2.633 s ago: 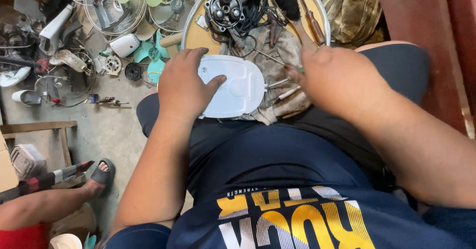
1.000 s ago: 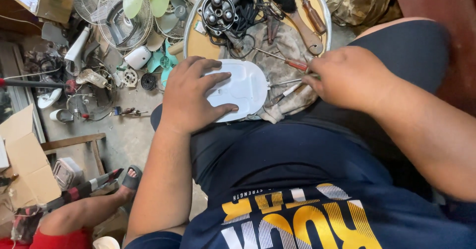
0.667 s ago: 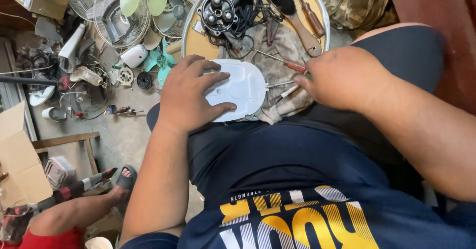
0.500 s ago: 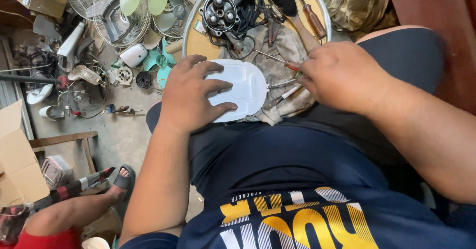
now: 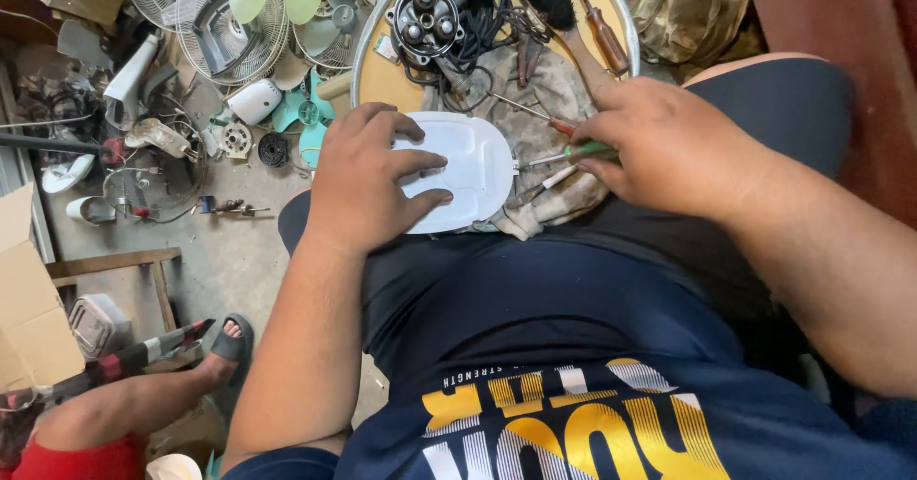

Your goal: The person holds a white plastic appliance base, removes a small component, and then uses a screwdriver to unscrew and open the casing. They separate the two halves of the plastic shell to reveal the internal circuit board and wiring.

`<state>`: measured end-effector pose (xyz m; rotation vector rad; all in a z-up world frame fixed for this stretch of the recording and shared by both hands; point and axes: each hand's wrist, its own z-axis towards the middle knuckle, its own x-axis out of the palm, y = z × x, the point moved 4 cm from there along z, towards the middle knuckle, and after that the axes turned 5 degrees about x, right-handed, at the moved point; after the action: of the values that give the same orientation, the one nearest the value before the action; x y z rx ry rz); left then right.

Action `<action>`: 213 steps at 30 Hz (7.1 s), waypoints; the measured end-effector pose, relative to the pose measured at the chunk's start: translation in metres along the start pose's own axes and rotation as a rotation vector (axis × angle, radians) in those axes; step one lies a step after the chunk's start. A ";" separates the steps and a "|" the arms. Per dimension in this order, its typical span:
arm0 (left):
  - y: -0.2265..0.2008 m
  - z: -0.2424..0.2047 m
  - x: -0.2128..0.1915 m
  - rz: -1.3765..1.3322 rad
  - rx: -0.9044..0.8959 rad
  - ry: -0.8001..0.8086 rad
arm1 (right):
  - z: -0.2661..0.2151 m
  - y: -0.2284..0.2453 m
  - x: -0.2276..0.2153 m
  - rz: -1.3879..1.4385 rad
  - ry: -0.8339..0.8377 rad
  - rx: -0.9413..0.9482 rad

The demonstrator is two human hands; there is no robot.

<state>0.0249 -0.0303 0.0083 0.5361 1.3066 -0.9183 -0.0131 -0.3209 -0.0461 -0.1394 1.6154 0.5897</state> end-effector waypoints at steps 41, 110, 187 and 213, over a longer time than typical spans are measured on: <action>-0.003 0.002 -0.002 0.077 -0.254 0.035 | -0.011 0.006 -0.007 0.270 -0.252 -0.011; 0.027 -0.020 -0.001 -0.574 -0.819 -0.431 | 0.055 0.090 0.024 0.307 -0.127 -0.106; 0.045 -0.069 -0.015 -0.426 -0.162 -0.183 | 0.094 0.057 0.009 0.104 0.043 0.018; 0.030 -0.093 -0.071 -0.214 -0.150 -0.133 | 0.087 0.063 0.058 -0.029 0.253 0.042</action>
<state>-0.0045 0.0783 0.0517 0.2181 1.3158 -1.0044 0.0296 -0.2137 -0.0848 -0.2131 1.8664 0.5312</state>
